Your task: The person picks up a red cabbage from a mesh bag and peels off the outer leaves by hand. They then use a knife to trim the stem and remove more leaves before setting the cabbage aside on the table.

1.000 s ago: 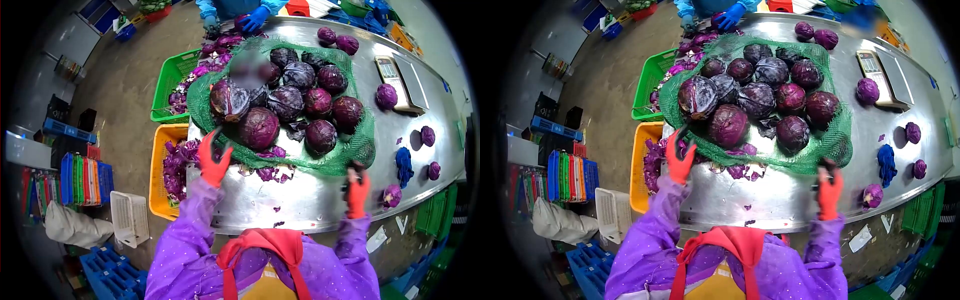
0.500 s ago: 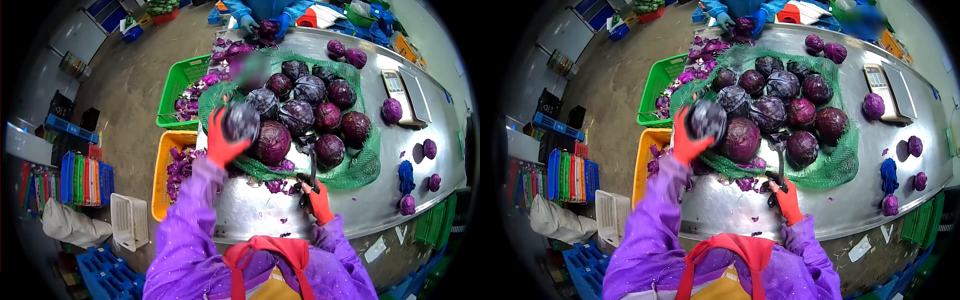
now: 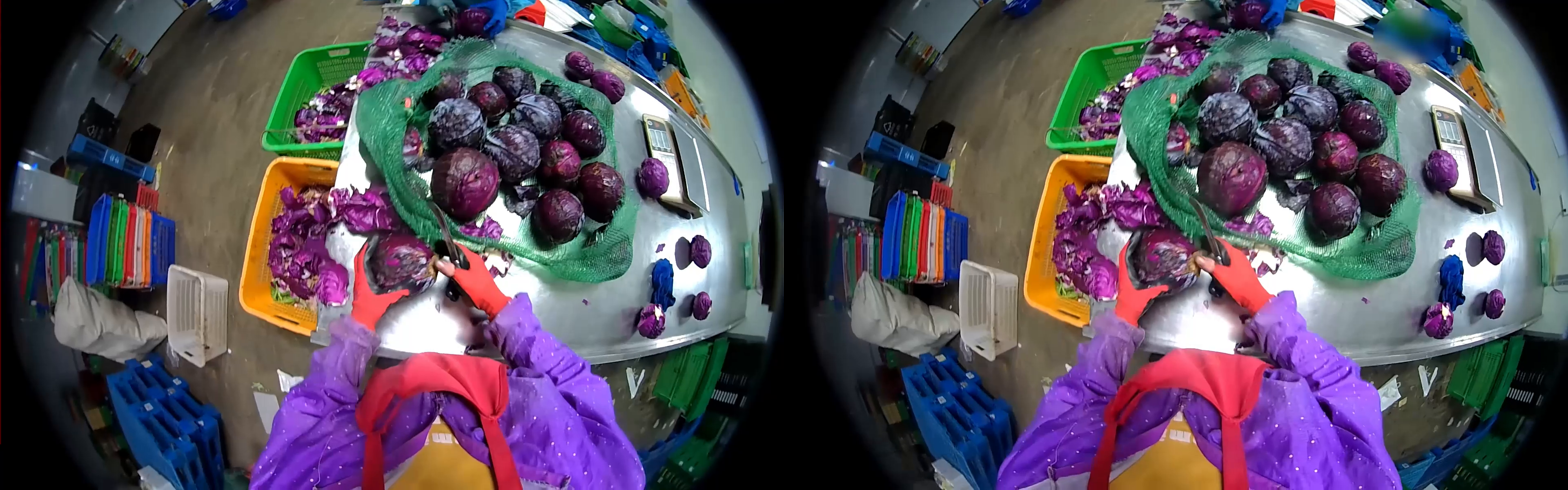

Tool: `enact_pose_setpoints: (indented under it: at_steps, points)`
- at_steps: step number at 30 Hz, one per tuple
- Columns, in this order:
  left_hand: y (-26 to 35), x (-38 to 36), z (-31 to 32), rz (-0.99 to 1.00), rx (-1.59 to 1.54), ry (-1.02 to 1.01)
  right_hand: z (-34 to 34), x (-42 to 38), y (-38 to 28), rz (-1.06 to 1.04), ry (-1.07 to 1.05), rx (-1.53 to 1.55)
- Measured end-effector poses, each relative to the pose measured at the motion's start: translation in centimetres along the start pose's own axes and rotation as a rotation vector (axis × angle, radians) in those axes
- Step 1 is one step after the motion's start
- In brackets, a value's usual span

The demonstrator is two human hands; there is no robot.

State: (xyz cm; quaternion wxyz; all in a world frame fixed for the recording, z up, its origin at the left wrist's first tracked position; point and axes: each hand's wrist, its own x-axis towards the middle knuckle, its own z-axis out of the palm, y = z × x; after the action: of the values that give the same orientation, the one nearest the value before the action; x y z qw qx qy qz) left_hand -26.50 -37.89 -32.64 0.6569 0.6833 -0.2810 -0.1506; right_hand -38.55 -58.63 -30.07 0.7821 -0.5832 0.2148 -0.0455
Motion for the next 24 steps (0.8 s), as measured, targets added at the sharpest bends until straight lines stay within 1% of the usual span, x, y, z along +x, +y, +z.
enact_pose_setpoints:
  at_steps: [1, 2, 4, 5, 6, 7, 8, 9, 10, 11, 12, 13, 14, 15, 16, 18, 19, 20, 21, 23, 24]
  points:
    - [-0.3, -0.4, 0.2, -0.045, 0.108, 0.014, 0.3, 0.1, 0.0, 0.093, -0.037, -0.127]
    - [0.6, -0.7, -0.1, -0.033, 0.080, -0.020, 1.2, -0.3, -0.4, 0.133, -0.009, -0.118]
    - [0.4, -1.7, 0.0, -0.064, -0.129, 0.004, 2.5, -0.9, -0.2, 0.092, 0.046, -0.089]
    - [0.8, -2.6, 0.1, -0.080, -0.169, 0.034, 3.2, -1.8, -2.6, 0.280, 0.019, -0.046]
    - [2.0, -3.6, 0.2, -0.096, -0.209, 0.059, 3.8, -1.7, -2.2, 0.223, -0.011, -0.057]
    - [3.5, -4.5, -0.4, -0.135, -0.111, 0.062, 4.2, -1.9, -2.1, 0.241, -0.045, -0.042]
    - [3.7, -5.5, -1.1, -0.073, 0.069, 0.080, 4.8, -2.4, -3.0, 0.263, -0.078, -0.027]
    - [4.6, -6.1, -1.7, -0.114, 0.148, 0.091, 4.8, -2.7, -3.7, 0.406, -0.163, 0.047]
    - [5.7, -6.6, -2.3, -0.155, 0.225, 0.105, 5.0, -2.0, -0.3, 0.309, -0.167, 0.095]
    - [6.9, -6.5, -2.6, -0.246, 0.303, 0.113, 5.5, -2.1, 0.3, 0.277, -0.062, 0.028]
    - [6.6, -6.6, -2.8, -0.289, 0.348, 0.116, 6.0, -2.2, 1.0, 0.243, 0.042, -0.039]
    - [6.0, -6.6, -3.1, -0.330, 0.395, 0.117, 5.3, -2.1, 3.1, 0.082, 0.141, -0.216]
    - [5.6, -6.4, -3.3, -0.365, 0.441, 0.114, 5.4, -3.0, 0.7, 0.193, 0.171, -0.357]
    - [6.2, -6.1, -2.8, -0.363, 0.478, 0.128, 4.6, -3.7, 1.5, 0.075, 0.161, -0.462]
    - [5.6, -6.2, -2.2, -0.323, 0.378, 0.166, 3.9, -4.7, 2.3, -0.038, 0.149, -0.569]
    - [4.2, -6.4, -1.0, -0.238, 0.180, 0.232, 4.1, -6.6, 1.9, -0.154, -0.002, -0.666]
    - [4.0, -6.5, -0.6, -0.258, 0.207, 0.240, 4.8, -7.3, 1.7, -0.103, -0.026, -0.715]
    - [4.2, -6.4, -0.3, -0.273, 0.151, 0.252, 5.5, -7.8, 1.7, -0.053, -0.049, -0.762]
    - [4.6, -6.3, 0.0, -0.289, 0.096, 0.265, 5.7, -8.1, 2.1, 0.048, -0.071, -0.687]
    - [4.7, -6.5, 0.1, -0.290, 0.040, 0.259, 6.3, -8.6, 1.5, 0.068, -0.017, -0.637]
    - [4.7, -6.6, 0.3, -0.319, -0.027, 0.294, 6.6, -8.8, 1.0, 0.079, 0.011, -0.609]
